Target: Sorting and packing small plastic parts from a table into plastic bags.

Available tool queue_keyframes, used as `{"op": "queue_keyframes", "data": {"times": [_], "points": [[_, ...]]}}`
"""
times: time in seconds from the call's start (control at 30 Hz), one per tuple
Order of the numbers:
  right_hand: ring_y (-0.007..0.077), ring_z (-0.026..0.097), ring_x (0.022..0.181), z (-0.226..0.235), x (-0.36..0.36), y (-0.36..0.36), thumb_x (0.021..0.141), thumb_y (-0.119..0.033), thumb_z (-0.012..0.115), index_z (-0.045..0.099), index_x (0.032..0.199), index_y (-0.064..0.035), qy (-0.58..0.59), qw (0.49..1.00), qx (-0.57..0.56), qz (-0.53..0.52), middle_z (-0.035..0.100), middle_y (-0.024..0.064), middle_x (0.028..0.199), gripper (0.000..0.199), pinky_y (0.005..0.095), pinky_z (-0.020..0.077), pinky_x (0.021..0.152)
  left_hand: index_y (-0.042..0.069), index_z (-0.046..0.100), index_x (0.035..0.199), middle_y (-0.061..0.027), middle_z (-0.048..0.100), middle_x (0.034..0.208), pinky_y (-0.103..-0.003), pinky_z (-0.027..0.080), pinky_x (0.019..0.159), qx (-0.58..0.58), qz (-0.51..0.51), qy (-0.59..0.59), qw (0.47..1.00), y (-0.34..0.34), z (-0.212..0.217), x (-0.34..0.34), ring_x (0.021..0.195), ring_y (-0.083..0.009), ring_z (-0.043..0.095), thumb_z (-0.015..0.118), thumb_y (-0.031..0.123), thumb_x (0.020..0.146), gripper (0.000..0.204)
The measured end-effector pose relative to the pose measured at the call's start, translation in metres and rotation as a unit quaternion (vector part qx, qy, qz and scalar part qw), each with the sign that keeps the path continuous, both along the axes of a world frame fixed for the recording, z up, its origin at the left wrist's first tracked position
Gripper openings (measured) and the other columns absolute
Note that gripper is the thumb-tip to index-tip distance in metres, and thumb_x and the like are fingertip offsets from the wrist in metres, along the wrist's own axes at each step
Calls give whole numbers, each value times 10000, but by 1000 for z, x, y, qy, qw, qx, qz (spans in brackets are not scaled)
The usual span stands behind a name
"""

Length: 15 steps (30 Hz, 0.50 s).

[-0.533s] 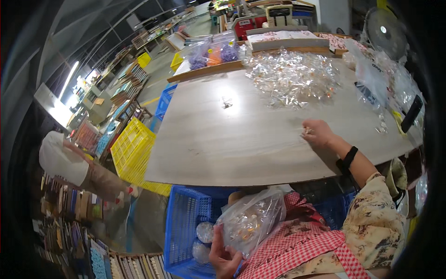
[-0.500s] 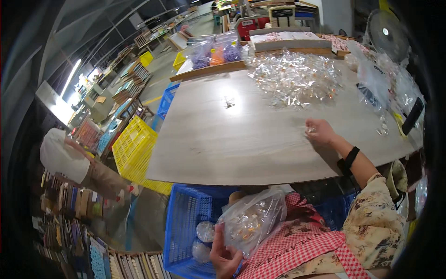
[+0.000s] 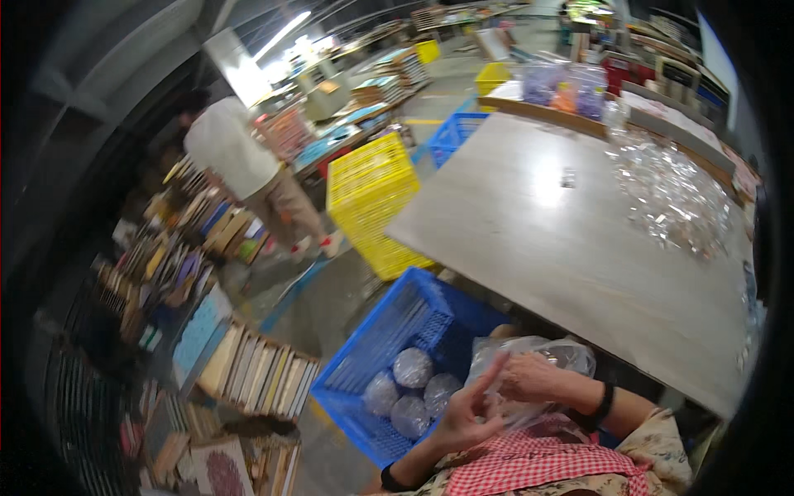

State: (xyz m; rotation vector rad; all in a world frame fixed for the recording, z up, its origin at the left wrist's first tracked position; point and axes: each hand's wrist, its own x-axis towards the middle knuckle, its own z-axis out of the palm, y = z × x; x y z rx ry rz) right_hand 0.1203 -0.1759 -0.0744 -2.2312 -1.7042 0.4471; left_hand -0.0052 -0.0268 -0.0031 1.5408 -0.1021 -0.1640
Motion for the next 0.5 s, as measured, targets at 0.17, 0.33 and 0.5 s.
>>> {"op": "queue_keyframes", "data": {"times": [0.17, 0.33, 0.5], "points": [[332, 566, 987, -65, 12, 23, 774, -378, 602, 538, 1037, -94, -22, 999, -20, -40, 554, 160, 1076, 392, 457, 468, 737, 99, 196, 1437, 21, 468, 1259, -159, 350, 532, 131, 1, -32, 991, -2, -15, -8, 603, 0, 386, 496, -97, 695, 825], [330, 546, 1023, 30, -4, 12, 747, -354, 648, 511, 1158, -128, -67, 997, 32, -15, 548, 149, 1119, 489, 450, 411, 866, 81, 180, 1438, 22, 496, 1200, -166, 345, 526, 132, 100, -32, 986, 22, -8, -14, 578, -6, 377, 502, -72, 683, 835], [280, 589, 848, 70, -23, -4, 679, -227, 687, 552, 1148, -75, 146, 977, 138, 63, 603, 121, 923, 511, 410, 406, 853, 109, 169, 1443, -27, 536, 1158, -181, 372, 532, 114, 134, -92, 980, 32, 2, -10, 573, -22, 380, 502, -32, 687, 838]]}}
